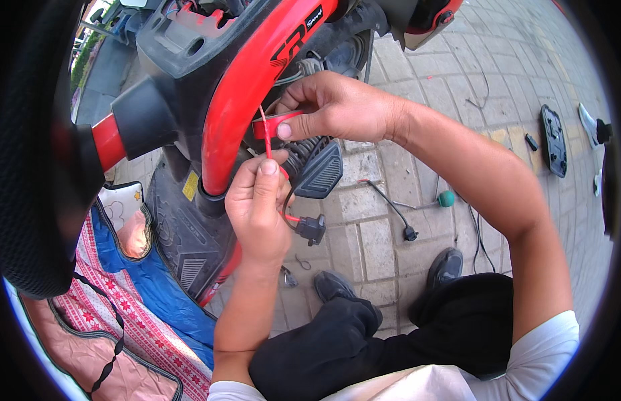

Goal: The person sits on the ground and repairs the wiring of a red electric scooter. They strip wire ends with pliers, twist the wires together, and wrap the connections with red electrical tape.

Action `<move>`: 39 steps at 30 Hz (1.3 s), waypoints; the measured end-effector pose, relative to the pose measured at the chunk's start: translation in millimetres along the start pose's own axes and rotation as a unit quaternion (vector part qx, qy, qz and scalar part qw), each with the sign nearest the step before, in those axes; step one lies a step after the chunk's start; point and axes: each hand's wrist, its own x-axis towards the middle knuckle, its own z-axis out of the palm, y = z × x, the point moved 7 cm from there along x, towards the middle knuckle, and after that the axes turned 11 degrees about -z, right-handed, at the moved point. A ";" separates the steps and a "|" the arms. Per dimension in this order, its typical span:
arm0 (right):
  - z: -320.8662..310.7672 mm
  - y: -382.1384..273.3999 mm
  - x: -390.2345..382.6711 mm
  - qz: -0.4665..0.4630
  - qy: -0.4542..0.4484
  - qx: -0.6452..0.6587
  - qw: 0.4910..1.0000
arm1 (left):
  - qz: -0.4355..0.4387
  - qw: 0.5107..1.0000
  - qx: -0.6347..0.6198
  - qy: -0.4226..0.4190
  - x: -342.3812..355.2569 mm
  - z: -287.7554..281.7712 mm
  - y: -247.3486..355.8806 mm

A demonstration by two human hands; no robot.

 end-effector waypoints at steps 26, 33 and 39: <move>15.4 -45.9 -14.5 -0.053 0.233 -0.218 0.946 | 0.180 0.951 0.242 0.060 -3.4 13.8 5.8; 10.7 -36.5 -15.5 -0.061 0.094 -0.151 0.982 | 0.106 0.985 0.132 0.033 -4.7 4.5 -5.2; 1.7 -44.2 -15.0 -0.134 -0.011 -0.274 0.952 | 0.082 0.990 0.104 0.044 -1.9 2.3 -7.0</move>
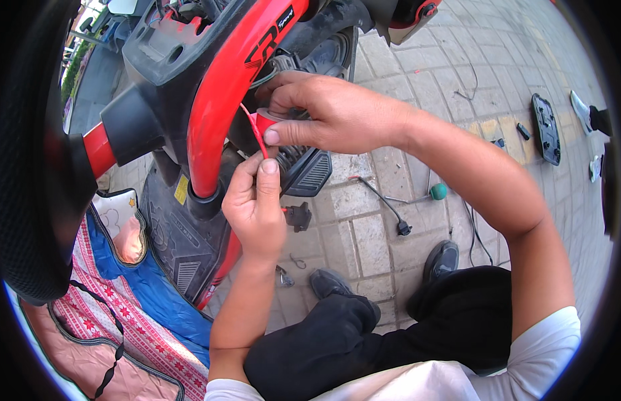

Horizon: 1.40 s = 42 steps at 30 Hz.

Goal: The person sits on the ground and repairs the wiring of a red electric scooter. They strip wire ends with pliers, twist the wires together, and wrap the connections with red electrical tape.

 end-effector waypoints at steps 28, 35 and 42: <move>12.4 13.1 -2.2 0.169 0.062 0.093 0.979 | -0.013 1.000 0.003 0.000 0.6 4.4 0.2; -4.2 -4.4 -7.6 0.017 0.036 -0.031 0.999 | -0.053 0.997 0.058 0.007 18.1 -3.2 -12.2; 0.2 -19.9 -0.8 0.014 0.070 -0.109 0.992 | -0.140 0.955 -0.247 -0.086 52.8 24.8 -8.1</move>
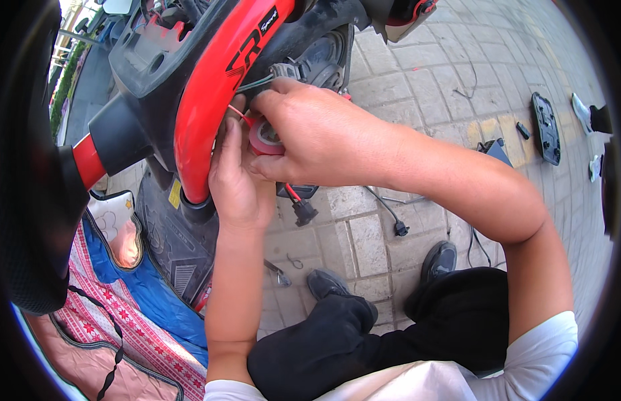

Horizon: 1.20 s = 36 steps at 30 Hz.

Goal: The person sits on the ground and repairs the wiring of a red electric scooter. They strip wire ends with pliers, twist the wires together, and wrap the connections with red electrical tape.

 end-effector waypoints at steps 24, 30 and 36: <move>6.7 57.3 -190.2 0.136 -0.264 -0.043 0.954 | -0.064 0.996 0.027 -0.060 -0.1 -10.1 -3.6; -5.1 151.9 -392.7 0.345 -0.384 -0.103 0.850 | -0.064 0.994 0.024 -0.088 10.6 -17.3 -9.6; 8.5 127.9 -422.8 0.261 -0.379 -0.161 0.873 | -0.080 0.989 0.056 -0.110 0.4 -18.9 -14.8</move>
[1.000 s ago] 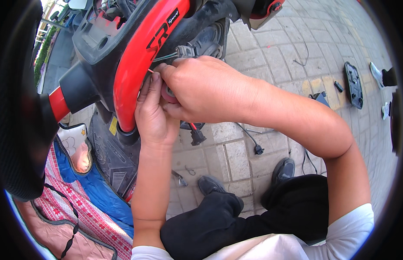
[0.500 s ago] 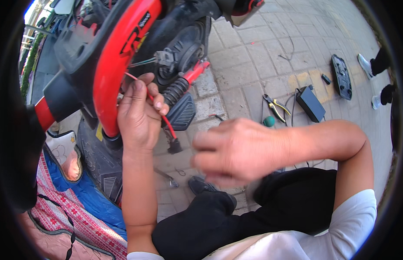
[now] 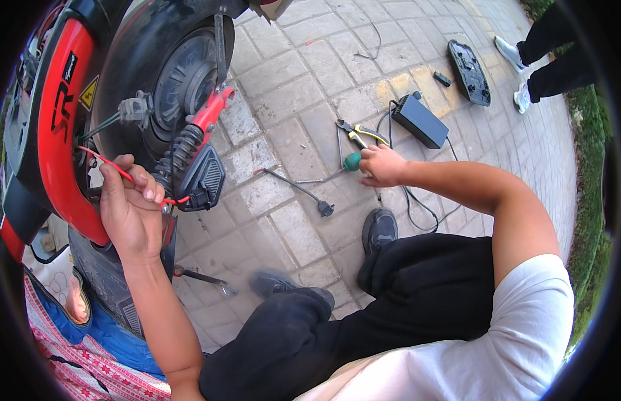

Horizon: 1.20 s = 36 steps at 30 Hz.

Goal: The person sits on the ground and repairs the wiring of a red electric scooter. They strip wire ends with pliers, twist the wires together, and wrap the connections with red electrical tape.

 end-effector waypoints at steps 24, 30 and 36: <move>-103.9 -3.2 17.6 0.263 0.137 0.572 0.765 | 0.030 0.990 -0.047 0.129 -11.4 59.2 -3.5; -193.6 -143.1 29.3 -0.034 0.014 0.844 0.535 | 0.087 0.991 0.017 0.103 7.6 51.6 4.0; -230.4 -242.6 63.9 -0.140 -0.095 0.927 0.334 | 0.109 0.994 0.019 0.025 26.8 47.9 2.4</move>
